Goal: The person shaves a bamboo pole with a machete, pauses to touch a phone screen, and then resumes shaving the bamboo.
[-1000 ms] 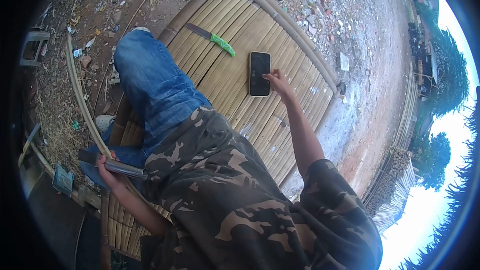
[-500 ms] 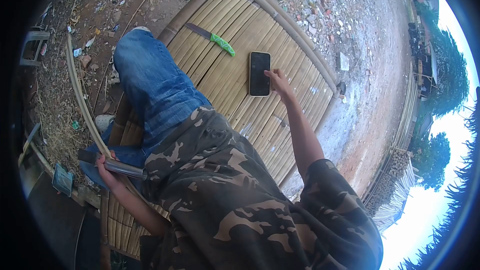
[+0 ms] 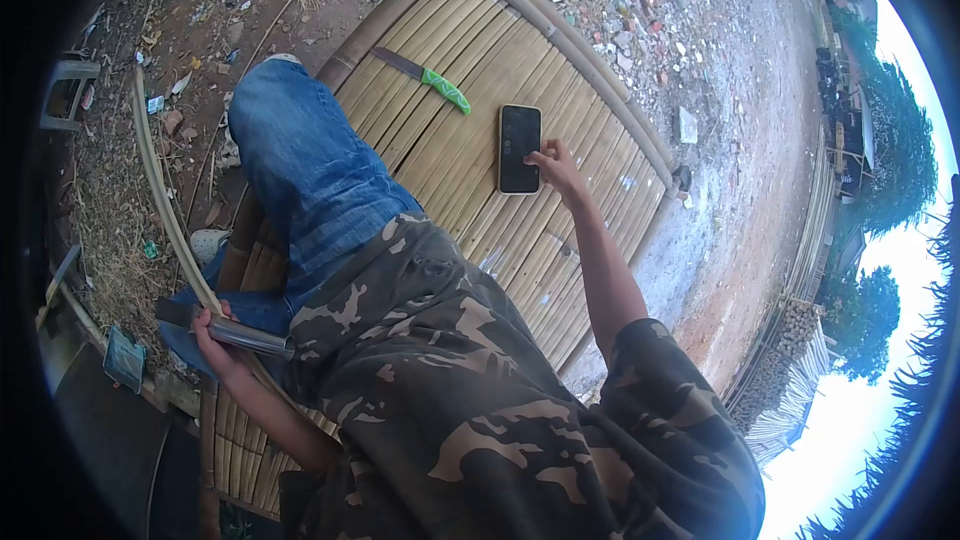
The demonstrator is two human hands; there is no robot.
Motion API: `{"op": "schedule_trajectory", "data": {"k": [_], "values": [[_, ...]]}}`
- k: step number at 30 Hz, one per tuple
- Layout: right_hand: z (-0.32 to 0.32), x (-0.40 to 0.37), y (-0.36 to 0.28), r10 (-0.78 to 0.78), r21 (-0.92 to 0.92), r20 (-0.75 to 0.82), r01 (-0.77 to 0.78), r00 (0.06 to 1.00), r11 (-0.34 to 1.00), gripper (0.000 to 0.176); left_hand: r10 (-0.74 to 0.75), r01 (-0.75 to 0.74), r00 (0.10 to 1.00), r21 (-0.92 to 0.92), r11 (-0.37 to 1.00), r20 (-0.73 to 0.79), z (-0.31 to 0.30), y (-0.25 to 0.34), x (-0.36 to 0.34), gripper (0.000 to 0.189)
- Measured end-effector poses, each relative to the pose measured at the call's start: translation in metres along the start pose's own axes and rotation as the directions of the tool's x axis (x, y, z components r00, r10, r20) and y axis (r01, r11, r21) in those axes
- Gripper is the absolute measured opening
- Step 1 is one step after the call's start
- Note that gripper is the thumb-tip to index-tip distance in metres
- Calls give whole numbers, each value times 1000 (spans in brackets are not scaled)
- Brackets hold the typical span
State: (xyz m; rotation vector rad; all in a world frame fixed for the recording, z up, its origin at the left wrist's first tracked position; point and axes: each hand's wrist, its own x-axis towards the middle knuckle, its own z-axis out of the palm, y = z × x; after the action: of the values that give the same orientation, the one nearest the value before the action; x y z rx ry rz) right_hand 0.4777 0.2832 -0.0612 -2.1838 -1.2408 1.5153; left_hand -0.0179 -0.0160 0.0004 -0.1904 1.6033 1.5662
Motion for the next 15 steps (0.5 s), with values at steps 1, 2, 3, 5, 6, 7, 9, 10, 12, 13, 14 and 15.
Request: {"op": "schedule_trajectory", "data": {"k": [1, 2, 3, 5, 6, 7, 9, 10, 12, 13, 14, 15], "values": [[0, 0, -1, 0, 0, 0, 0, 1000, 1000, 35, 2, -2, 1000, -3, 1000, -2, 1, 0, 0, 30], [-1, -1, -3, 32, 36, 2, -32, 999, 999, 36, 2, -2, 1000, -3, 1000, -1, 1, 1, 0, 30], [-1, 0, -3, 64, 71, 5, -65, 998, 995, 38, 2, -2, 1000, -1, 1000, 1, 1, 1, 0, 30], [0, 0, -3, 51, 65, -2, -50, 999, 997, 39, 2, -2, 1000, 2, 1000, 4, 0, 1, 0, 30], [0, 0, -2, 37, 60, -8, -36, 999, 998, 40, -3, 3, 1000, -1, 1000, 15, -2, 1, 1, 29], [0, 0, -1, 37, 60, -8, -37, 999, 998, 40, -7, 7, 1000, -3, 1000, 27, -3, 0, 2, 29], [-1, 0, 1, 2, -8, -1, -2, 1000, 1000, 41, -2, 2, 1000, -5, 1000, 23, -3, 0, 2, 29], [-2, 1, 1, 2, -8, -1, -2, 1000, 1000, 41, 1, -1, 1000, -6, 1000, 17, -3, 0, 2, 29], [-2, 2, 0, 39, 24, 8, -40, 999, 999, 41, 3, -3, 1000, -6, 1000, 7, -2, -1, 2, 29], [-2, 1, 1, 40, 25, 8, -41, 999, 999, 41, 5, -5, 1000, -6, 1000, -3, -2, -1, 2, 29], [-2, 0, 0, 29, 25, 9, -29, 1000, 999, 41, 4, -4, 1000, -5, 1000, -2, -2, -1, 2, 29], [-2, 0, 0, 17, 24, 10, -17, 1000, 1000, 41, 7, -7, 1000, -4, 1000, -7, -2, -1, 2, 29]]}}
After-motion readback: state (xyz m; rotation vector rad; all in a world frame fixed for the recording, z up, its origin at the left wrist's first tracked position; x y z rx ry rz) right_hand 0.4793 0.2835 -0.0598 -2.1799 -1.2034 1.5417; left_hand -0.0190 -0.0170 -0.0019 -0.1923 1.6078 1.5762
